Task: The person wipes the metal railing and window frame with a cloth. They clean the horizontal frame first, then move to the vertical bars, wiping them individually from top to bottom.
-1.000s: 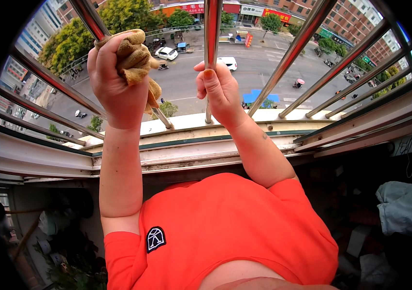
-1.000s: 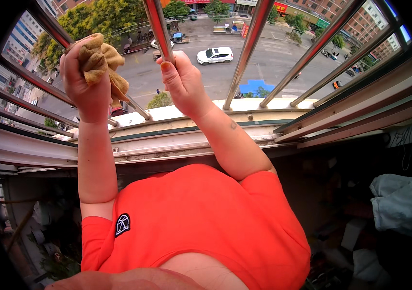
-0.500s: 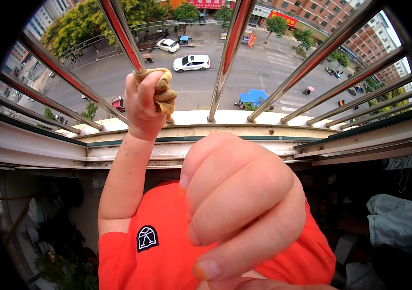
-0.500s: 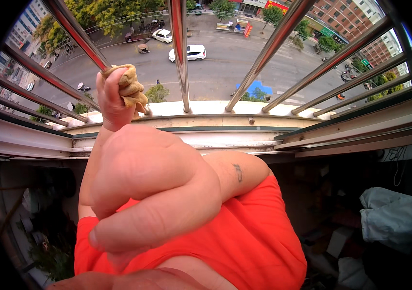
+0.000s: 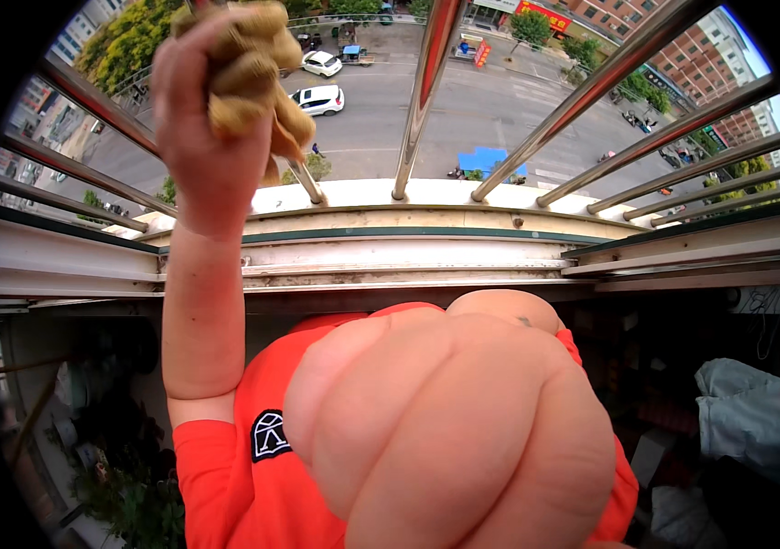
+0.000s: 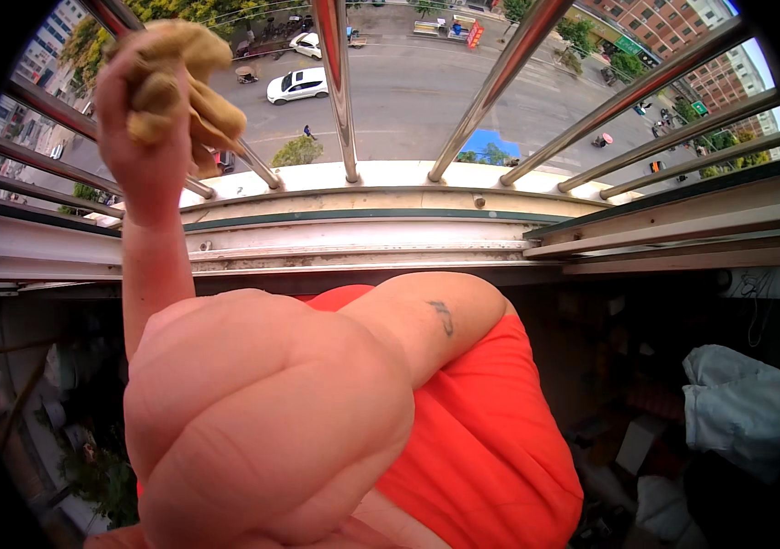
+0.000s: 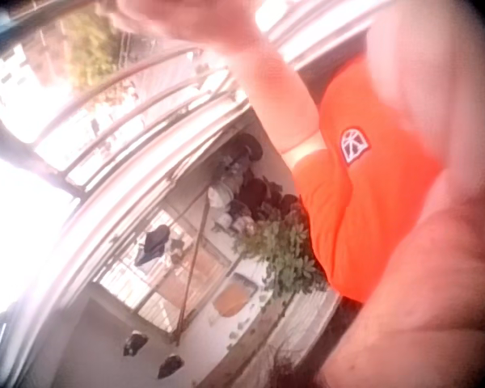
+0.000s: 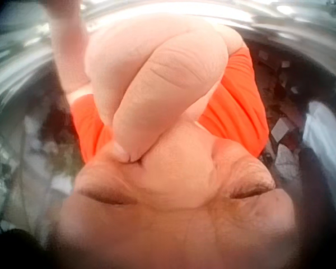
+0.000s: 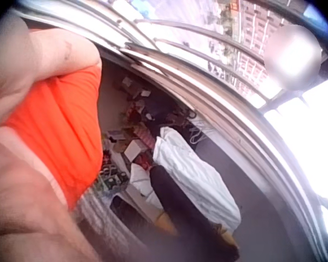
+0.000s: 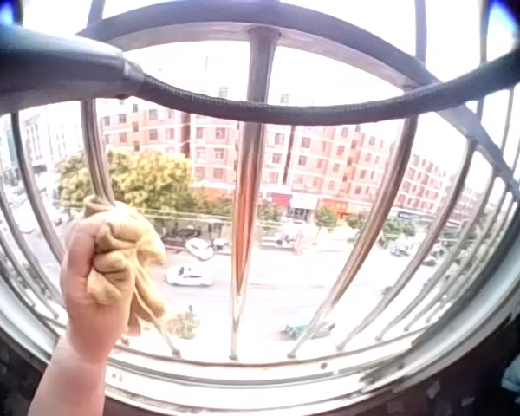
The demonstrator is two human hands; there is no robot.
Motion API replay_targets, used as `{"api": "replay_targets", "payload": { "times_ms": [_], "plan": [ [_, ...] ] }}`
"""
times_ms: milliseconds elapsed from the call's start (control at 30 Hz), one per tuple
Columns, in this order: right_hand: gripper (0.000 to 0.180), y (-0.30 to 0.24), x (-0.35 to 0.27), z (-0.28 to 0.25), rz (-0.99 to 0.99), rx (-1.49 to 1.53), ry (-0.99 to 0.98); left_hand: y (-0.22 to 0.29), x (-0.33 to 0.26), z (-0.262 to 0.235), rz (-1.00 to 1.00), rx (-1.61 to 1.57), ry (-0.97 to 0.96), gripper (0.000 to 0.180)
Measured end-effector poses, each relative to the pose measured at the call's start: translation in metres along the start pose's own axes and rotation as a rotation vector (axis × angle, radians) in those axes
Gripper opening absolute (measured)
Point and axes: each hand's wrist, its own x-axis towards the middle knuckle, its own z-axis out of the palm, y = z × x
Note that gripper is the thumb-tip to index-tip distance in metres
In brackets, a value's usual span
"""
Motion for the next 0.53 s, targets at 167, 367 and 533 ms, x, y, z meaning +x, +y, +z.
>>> {"api": "replay_targets", "payload": {
  "times_ms": [167, 367, 533],
  "plan": [
    [0.017, 0.001, 0.002, -0.002, 0.070, 0.080, 0.053, 0.014, 0.054, 0.029, -0.012, -0.483, 0.040, 0.015],
    [0.017, -0.005, 0.006, -0.004, 0.177, 0.183, 0.130, -0.021, 0.023, 0.025, 0.148, 0.067, 0.118, 0.049],
    [0.016, -0.010, 0.001, -0.008, 0.199, 0.196, 0.106, -0.014, -0.017, 0.030, 0.077, 0.022, 0.069, 0.049]
  ]
}}
